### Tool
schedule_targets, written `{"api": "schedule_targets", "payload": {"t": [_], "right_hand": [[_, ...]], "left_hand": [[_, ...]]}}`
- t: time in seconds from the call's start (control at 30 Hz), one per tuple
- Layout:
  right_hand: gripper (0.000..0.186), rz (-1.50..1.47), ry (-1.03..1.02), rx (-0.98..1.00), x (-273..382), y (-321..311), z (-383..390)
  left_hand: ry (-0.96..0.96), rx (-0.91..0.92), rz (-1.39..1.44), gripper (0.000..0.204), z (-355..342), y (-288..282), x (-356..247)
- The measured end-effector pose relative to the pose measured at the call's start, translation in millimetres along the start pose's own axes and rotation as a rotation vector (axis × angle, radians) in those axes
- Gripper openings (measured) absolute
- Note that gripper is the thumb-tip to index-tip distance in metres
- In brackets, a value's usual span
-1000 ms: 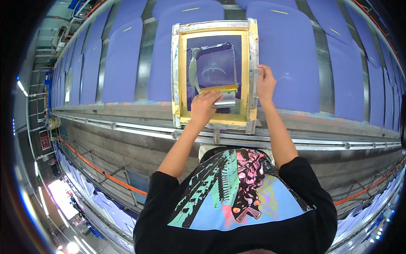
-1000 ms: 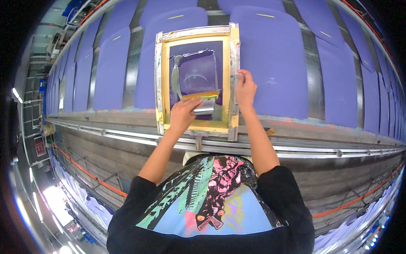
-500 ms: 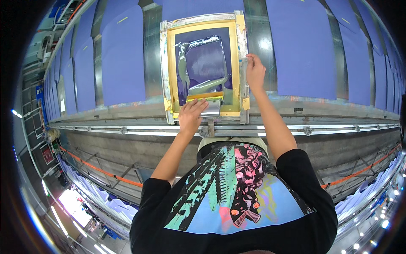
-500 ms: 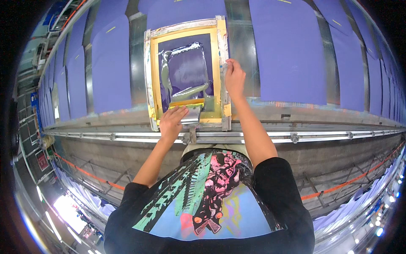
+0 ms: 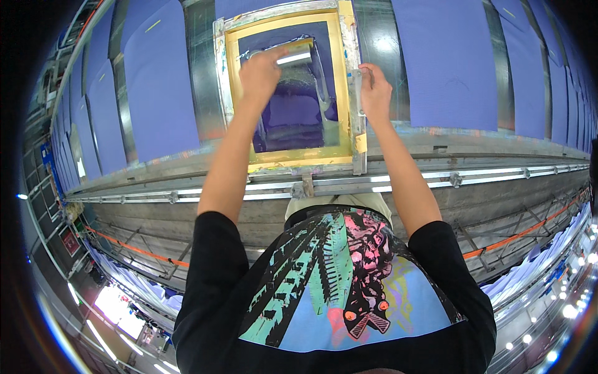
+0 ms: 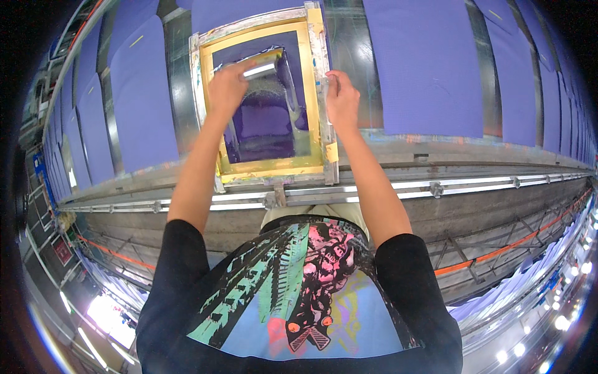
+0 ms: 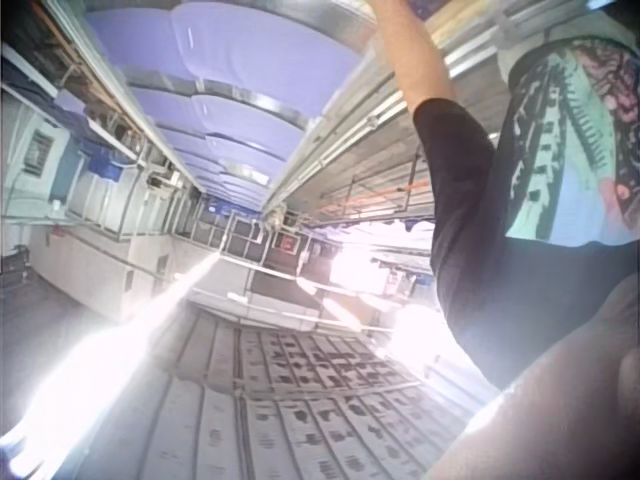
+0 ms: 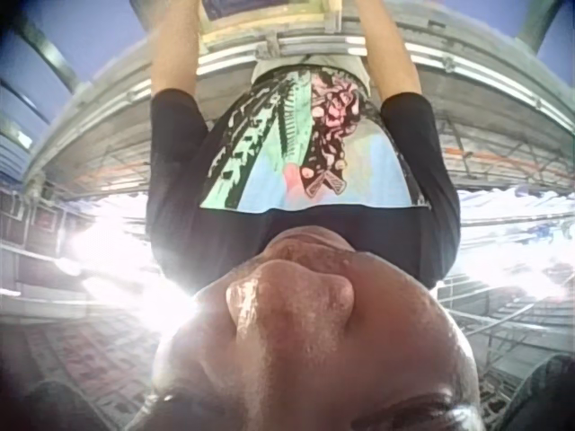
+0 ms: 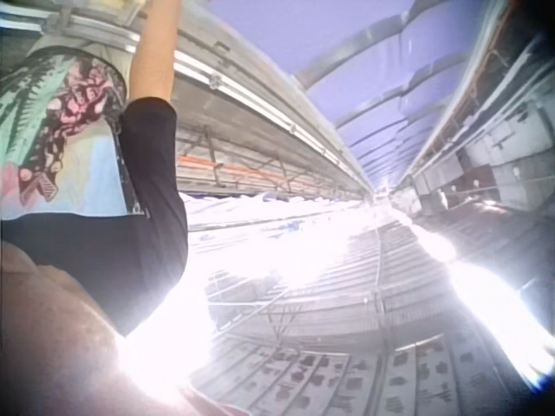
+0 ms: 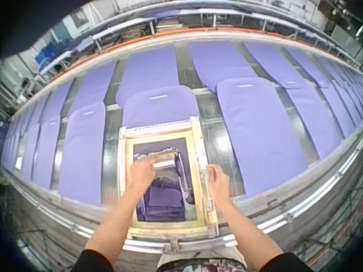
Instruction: The person performs screen printing on purple fabric pieces laid out on a table. They use a squeegee to pull ink across a screen frame, then walk to a nearby table to pour liquid from a bottle onto the screen and wipe it with a cloth. They return to the table and continue printing on additional fabric pieces.
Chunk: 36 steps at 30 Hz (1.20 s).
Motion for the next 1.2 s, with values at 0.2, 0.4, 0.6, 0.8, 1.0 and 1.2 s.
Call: {"api": "schedule_targets", "payload": {"t": [0.2,0.4,0.6,0.8,1.0,1.2], "right_hand": [[0.016,-0.028,-0.008,0.000,0,0,-2],[0.016,0.001,-0.032,-0.013,2,-5,-3],[0.017,-0.019,-0.073,-0.036,-2,-4,-3],[0.019,0.004,-0.110,-0.020,-17,-2,-9],[0.020,0.004,-0.062,0.013,-15,0,-18],[0.020,0.001,-0.137,-0.111,68,16,20]], "left_hand": [[0.229,-0.163,0.001,0.039,118,-8,-36],[-0.139,0.131,0.129,0.044,59,-6,-5],[-0.030,0.143,-0.012,0.046,-29,6,6],[0.105,0.074,0.022,0.044,80,15,-30],[0.220,0.017,0.104,0.049,166,1,-44],[0.207,-0.038,0.228,0.053,200,-49,-5]]}}
Point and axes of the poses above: each hand's wrist, its own z-axis away from the middle knuckle, its own y-axis out of the palm, x = y × z, the point moved 8 cm from there along -z, towards the middle knuckle
